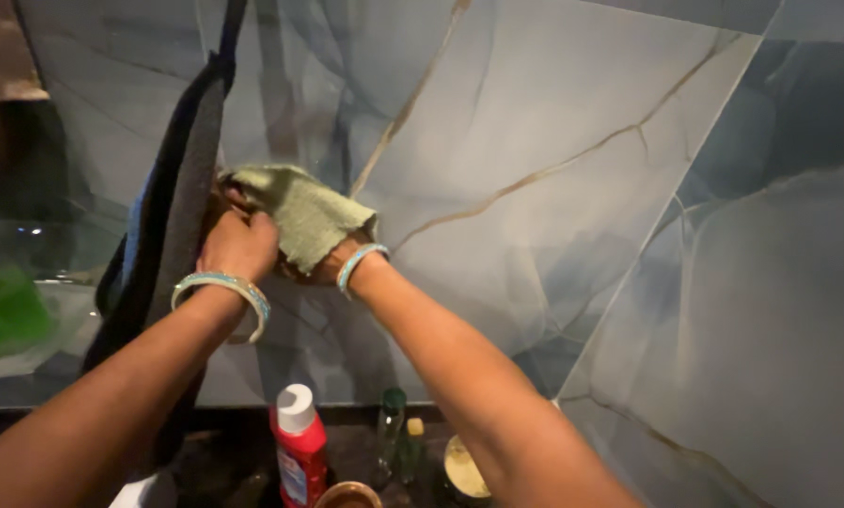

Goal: The person wipes the tiled wall, sink, and countertop with a cloth. They move a red bottle and a small metal cup into the cabinet under the sink, then continue wiping the countertop and sink basin.

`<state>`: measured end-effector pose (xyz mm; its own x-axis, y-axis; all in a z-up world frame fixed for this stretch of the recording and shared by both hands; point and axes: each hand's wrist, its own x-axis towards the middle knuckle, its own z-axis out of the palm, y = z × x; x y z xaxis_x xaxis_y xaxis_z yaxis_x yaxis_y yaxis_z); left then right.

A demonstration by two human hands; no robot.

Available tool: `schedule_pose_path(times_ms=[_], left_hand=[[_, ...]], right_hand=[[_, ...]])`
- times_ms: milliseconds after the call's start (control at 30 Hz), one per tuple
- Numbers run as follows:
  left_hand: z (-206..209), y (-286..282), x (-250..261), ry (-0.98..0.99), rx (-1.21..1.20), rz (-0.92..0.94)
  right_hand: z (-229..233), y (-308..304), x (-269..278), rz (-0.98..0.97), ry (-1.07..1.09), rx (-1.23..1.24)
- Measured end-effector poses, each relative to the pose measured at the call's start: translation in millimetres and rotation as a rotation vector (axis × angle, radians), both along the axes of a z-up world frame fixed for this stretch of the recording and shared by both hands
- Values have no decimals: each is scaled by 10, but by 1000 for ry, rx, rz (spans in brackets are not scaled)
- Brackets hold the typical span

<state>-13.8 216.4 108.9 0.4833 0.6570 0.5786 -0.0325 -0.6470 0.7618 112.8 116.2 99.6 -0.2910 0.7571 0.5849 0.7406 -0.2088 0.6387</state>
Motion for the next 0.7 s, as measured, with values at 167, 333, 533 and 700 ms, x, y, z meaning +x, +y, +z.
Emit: schedule_pose_path(times_ms=[167,333,533,700], left_hand=[[-132,-297,-8,-165,408,-51],[-21,-761,-18,-192,806,53],[137,-1093,143,-159,979,-57],[114,-1358,387,-175,1084,-157]], right_hand=[[340,-439,-62,3,18,23],[448,-1065,-109,46,15,208],[319,-1611,106,-61,153,438],[125,-1748,328,-9,183,684]])
